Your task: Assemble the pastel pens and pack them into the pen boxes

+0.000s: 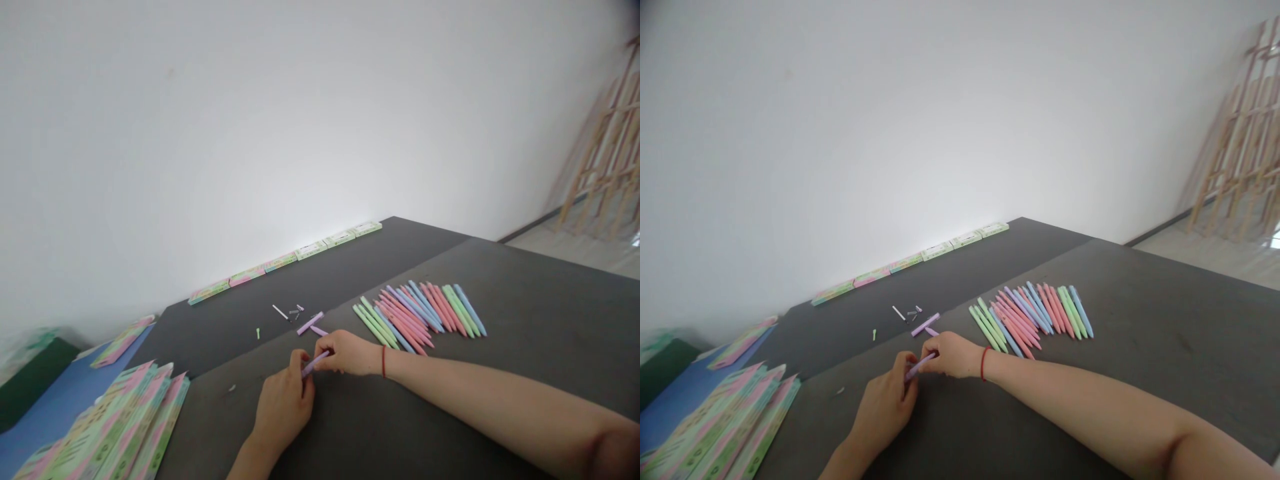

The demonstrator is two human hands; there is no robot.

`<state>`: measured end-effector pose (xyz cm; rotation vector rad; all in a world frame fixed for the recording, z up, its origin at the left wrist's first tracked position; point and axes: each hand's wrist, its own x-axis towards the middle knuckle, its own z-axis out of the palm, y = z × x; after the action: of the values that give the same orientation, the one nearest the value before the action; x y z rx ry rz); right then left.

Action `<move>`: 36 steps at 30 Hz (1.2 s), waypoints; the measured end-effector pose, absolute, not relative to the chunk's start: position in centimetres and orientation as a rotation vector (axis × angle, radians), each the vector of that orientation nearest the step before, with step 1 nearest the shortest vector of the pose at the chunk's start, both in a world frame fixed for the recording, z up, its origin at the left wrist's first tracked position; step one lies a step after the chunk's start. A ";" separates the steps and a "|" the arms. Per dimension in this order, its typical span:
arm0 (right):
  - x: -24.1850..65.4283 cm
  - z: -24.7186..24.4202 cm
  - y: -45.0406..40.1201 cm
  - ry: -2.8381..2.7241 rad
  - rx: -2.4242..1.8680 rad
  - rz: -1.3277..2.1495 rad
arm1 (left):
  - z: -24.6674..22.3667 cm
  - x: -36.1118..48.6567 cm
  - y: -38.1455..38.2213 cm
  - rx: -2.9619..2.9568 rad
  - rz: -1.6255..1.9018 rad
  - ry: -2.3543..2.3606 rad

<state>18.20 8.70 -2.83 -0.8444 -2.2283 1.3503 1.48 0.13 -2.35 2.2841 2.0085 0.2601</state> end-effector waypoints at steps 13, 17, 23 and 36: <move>17.8 -3.5 9.0 -2.452 -0.792 1.225 | -1.5 0.0 0.0 2.682 0.150 1.848; 17.7 -3.7 8.9 -2.366 -0.846 1.139 | -2.4 -0.4 0.4 2.883 0.187 1.769; 17.7 -3.1 8.6 -2.323 -0.895 1.390 | -3.0 -1.0 0.8 2.971 0.271 1.665; 17.6 -2.3 7.8 -2.438 -0.865 1.118 | -3.3 -1.8 1.4 3.112 0.430 1.599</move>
<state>17.57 7.76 -2.31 -0.8650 -2.4377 1.1177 -1.79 1.41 -3.34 3.1116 1.5990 0.4304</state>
